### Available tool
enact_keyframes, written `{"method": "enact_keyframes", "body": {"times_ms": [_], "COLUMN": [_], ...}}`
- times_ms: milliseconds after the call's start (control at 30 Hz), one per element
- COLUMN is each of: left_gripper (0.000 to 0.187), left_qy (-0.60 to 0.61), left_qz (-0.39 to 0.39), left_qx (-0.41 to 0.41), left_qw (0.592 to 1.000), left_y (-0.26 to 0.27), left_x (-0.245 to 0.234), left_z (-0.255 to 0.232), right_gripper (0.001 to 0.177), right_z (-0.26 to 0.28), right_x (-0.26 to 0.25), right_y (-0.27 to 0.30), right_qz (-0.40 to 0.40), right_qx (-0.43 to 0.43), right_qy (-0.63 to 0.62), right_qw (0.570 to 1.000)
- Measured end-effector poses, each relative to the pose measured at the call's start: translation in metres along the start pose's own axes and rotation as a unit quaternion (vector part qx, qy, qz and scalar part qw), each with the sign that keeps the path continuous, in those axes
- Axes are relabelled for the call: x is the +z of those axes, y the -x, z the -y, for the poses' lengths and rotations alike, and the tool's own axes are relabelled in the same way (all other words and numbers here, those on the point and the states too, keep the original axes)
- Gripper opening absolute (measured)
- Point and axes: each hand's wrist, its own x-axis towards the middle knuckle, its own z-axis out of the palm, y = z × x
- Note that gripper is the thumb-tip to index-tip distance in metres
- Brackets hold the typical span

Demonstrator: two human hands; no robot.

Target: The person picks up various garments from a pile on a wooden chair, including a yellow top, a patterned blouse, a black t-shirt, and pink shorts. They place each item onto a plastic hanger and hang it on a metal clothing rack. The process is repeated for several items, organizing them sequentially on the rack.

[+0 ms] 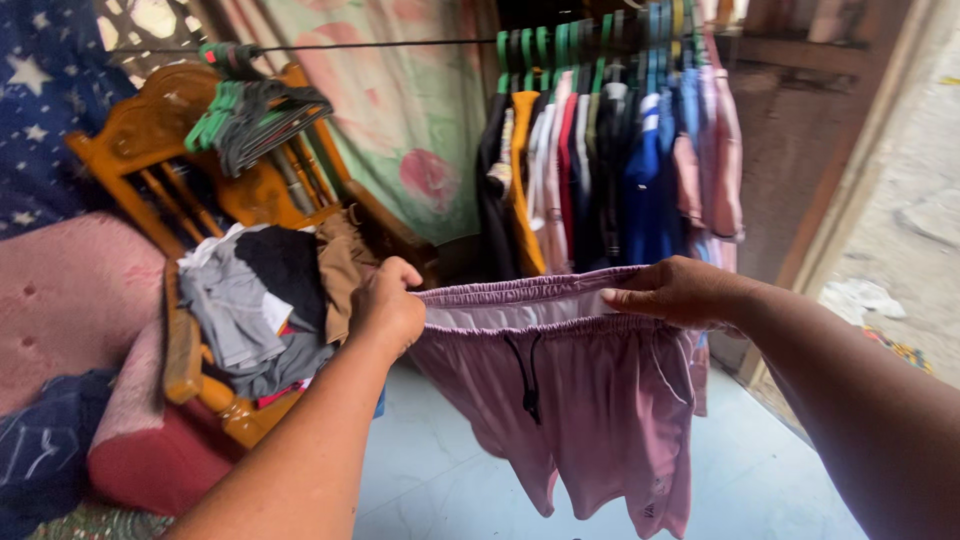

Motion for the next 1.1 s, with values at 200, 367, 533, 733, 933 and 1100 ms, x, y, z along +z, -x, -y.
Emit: {"method": "enact_keyframes", "body": {"times_ms": [200, 367, 533, 733, 933, 1100], "left_gripper": [0.053, 0.073, 0.05, 0.022, 0.059, 0.085], "left_qy": [0.186, 0.01, -0.025, 0.003, 0.03, -0.018], "left_qz": [0.208, 0.381, 0.26, 0.086, 0.104, 0.209], "left_qx": [0.198, 0.234, -0.002, -0.169, 0.16, 0.23], "left_qw": [0.94, 0.894, 0.965, 0.982, 0.981, 0.95], "left_y": [-0.01, -0.031, -0.065, -0.114, -0.155, -0.18], "left_x": [-0.028, -0.043, -0.063, -0.108, -0.097, -0.077], "left_z": [0.047, 0.092, 0.158, 0.195, 0.248, 0.282], "right_gripper": [0.06, 0.054, 0.051, 0.066, 0.068, 0.07], "right_z": [0.062, 0.125, 0.183, 0.249, 0.277, 0.311], "right_x": [0.015, 0.029, 0.065, 0.096, 0.093, 0.1], "right_y": [-0.068, -0.103, -0.119, -0.151, -0.207, -0.251], "right_qz": [-0.083, -0.08, 0.01, 0.028, -0.09, -0.083], "right_qx": [-0.037, -0.056, -0.085, -0.122, -0.184, -0.161], "right_qy": [0.128, 0.135, 0.186, 0.294, 0.273, 0.26], "right_qw": [0.988, 0.986, 0.979, 0.947, 0.94, 0.949]}}
